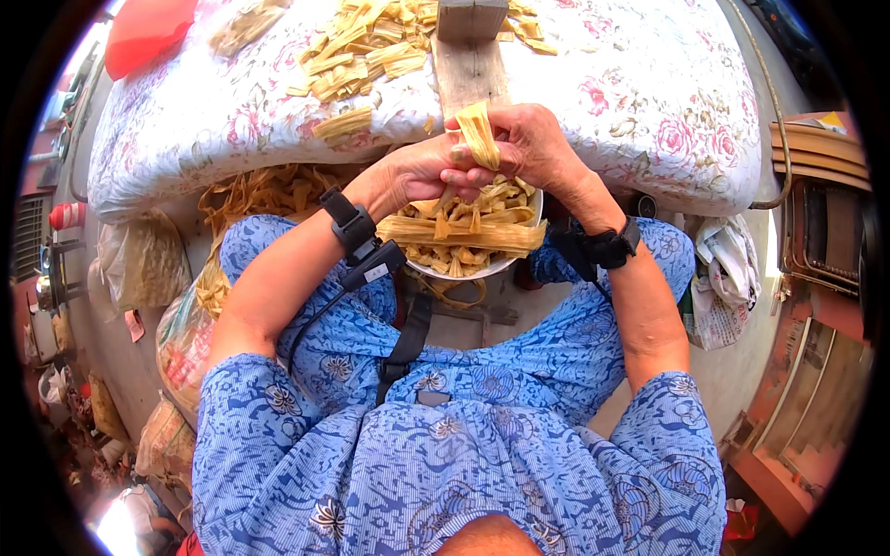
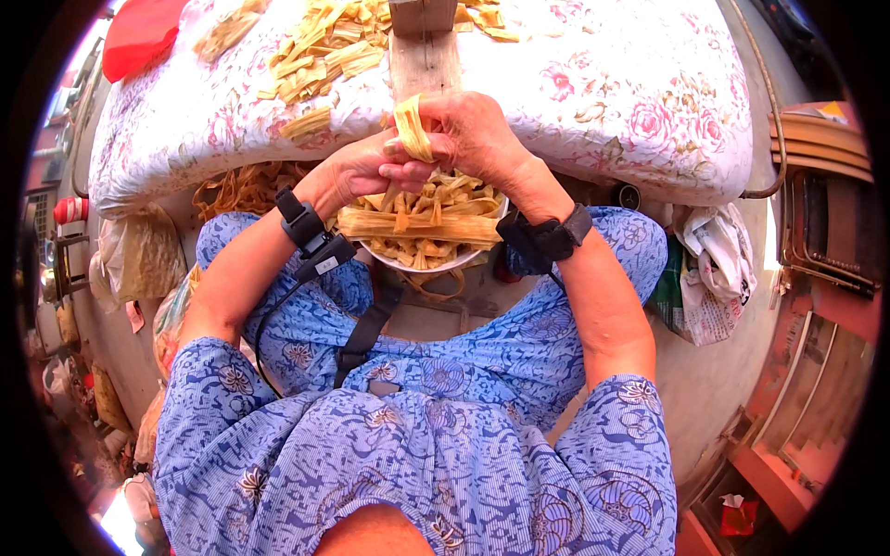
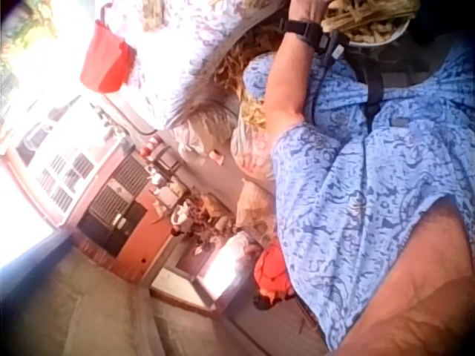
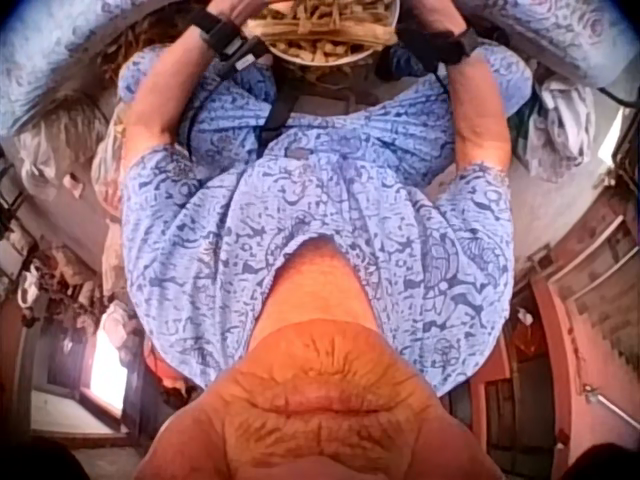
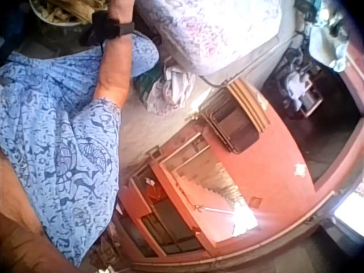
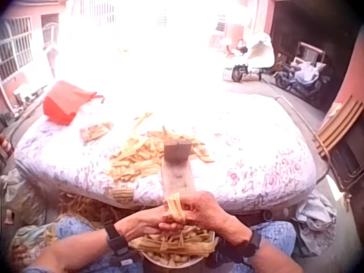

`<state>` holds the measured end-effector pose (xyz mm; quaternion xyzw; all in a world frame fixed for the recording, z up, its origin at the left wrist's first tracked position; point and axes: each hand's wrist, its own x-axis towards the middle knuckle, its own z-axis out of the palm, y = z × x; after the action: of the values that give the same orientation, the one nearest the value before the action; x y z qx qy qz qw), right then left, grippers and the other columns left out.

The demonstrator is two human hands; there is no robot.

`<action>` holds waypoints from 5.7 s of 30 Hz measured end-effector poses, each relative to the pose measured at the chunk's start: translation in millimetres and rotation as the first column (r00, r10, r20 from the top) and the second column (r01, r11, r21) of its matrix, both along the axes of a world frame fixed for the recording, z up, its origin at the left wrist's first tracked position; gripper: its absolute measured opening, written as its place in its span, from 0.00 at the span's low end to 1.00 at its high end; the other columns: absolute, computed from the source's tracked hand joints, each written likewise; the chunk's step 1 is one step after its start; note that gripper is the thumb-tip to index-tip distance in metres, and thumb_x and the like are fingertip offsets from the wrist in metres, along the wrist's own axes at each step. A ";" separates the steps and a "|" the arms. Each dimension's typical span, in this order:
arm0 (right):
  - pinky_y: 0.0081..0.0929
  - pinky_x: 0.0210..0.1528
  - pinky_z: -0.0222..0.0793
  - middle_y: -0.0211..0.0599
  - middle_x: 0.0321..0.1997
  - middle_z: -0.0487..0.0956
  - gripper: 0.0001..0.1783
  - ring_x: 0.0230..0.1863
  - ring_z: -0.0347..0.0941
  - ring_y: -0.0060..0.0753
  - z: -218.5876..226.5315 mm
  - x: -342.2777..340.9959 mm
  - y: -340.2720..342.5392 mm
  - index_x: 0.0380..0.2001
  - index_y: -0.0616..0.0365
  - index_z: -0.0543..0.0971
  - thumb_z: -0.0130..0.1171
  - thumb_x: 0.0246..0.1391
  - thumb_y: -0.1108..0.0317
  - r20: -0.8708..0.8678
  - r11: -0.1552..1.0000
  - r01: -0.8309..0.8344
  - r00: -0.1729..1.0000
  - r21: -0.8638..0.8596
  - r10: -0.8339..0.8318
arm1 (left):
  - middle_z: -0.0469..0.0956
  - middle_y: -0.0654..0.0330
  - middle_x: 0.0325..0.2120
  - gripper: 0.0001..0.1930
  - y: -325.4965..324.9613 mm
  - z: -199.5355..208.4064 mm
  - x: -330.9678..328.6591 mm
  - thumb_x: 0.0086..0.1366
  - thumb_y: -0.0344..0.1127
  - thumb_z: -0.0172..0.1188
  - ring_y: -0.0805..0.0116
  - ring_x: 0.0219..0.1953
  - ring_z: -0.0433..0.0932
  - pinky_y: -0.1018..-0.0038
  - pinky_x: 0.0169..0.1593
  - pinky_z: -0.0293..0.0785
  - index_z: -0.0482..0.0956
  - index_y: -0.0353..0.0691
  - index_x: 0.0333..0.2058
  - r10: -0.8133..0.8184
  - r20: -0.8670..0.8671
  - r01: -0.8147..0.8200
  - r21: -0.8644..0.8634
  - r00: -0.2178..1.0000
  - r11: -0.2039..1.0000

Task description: The person prepares corn husks by stripping them into narrower sections using a small wooden jig with a blade, then rolling and grouping the husks into a bowl.

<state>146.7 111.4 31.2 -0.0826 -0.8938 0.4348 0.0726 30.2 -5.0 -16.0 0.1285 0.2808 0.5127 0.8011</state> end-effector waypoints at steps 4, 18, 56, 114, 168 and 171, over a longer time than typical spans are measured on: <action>0.32 0.31 0.65 0.35 0.27 0.74 0.12 0.32 0.70 0.40 -16.2 -6.9 4.6 0.30 0.52 0.79 0.59 0.42 0.59 -0.418 0.909 0.333 0.884 0.250 -0.209 | 0.68 0.70 0.15 0.10 7.8 5.6 3.9 0.65 0.37 0.45 0.88 0.12 0.60 0.89 0.19 0.57 0.72 0.37 0.32 0.418 -0.179 -0.432 -0.044 0.891 0.901; 0.27 0.35 0.67 0.39 0.32 0.77 0.05 0.32 0.71 0.41 -23.5 -12.4 -5.5 0.21 0.61 0.78 0.56 0.41 0.71 -0.446 0.920 0.324 0.872 0.221 -0.200 | 0.71 0.68 0.15 0.12 5.4 9.2 0.1 0.61 0.42 0.53 0.86 0.15 0.63 0.87 0.19 0.60 0.76 0.37 0.29 0.549 -0.827 -0.148 0.562 -0.124 0.814; 0.09 0.18 0.60 0.25 0.17 0.73 0.08 0.16 0.64 0.10 -55.0 -70.4 62.2 0.24 0.60 0.76 0.59 0.49 0.67 -0.058 0.649 0.400 0.823 -0.647 -0.565 | 0.67 0.73 0.17 0.11 52.3 -11.2 -82.4 0.61 0.37 0.52 0.86 0.20 0.60 0.86 0.23 0.57 0.75 0.35 0.26 0.488 -0.873 -0.283 0.462 0.023 0.840; 0.28 0.21 0.64 0.35 0.13 0.73 0.09 0.15 0.70 0.29 -9.7 -13.2 -1.3 0.23 0.54 0.80 0.55 0.47 0.63 -0.003 0.929 0.307 0.949 -0.204 -0.314 | 0.76 0.64 0.22 0.10 2.7 16.4 -4.5 0.62 0.37 0.53 0.82 0.21 0.72 0.87 0.26 0.69 0.72 0.34 0.33 0.618 -0.723 -0.435 0.471 0.307 0.767; 0.15 0.16 0.60 0.29 0.13 0.72 0.13 0.14 0.66 0.15 -6.1 -10.9 27.3 0.23 0.62 0.77 0.60 0.47 0.62 0.221 0.892 0.254 0.959 -0.374 -0.180 | 0.69 0.71 0.16 0.08 16.0 15.9 -57.5 0.64 0.34 0.48 0.87 0.17 0.62 0.89 0.20 0.57 0.74 0.38 0.33 0.444 -0.859 -0.208 0.399 0.257 0.893; 0.20 0.17 0.62 0.32 0.13 0.72 0.18 0.14 0.68 0.20 -7.9 10.1 22.6 0.23 0.62 0.77 0.59 0.47 0.56 0.156 0.988 0.147 0.978 -0.047 -0.138 | 0.70 0.71 0.16 0.07 5.3 19.1 -39.6 0.64 0.34 0.48 0.87 0.16 0.61 0.89 0.20 0.58 0.74 0.39 0.33 0.380 -0.871 -0.148 0.350 0.310 0.925</action>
<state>156.8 134.0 23.2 -0.1814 -0.8755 0.4467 0.0328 -9.3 0.3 3.1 0.4283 0.6455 0.4998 0.3874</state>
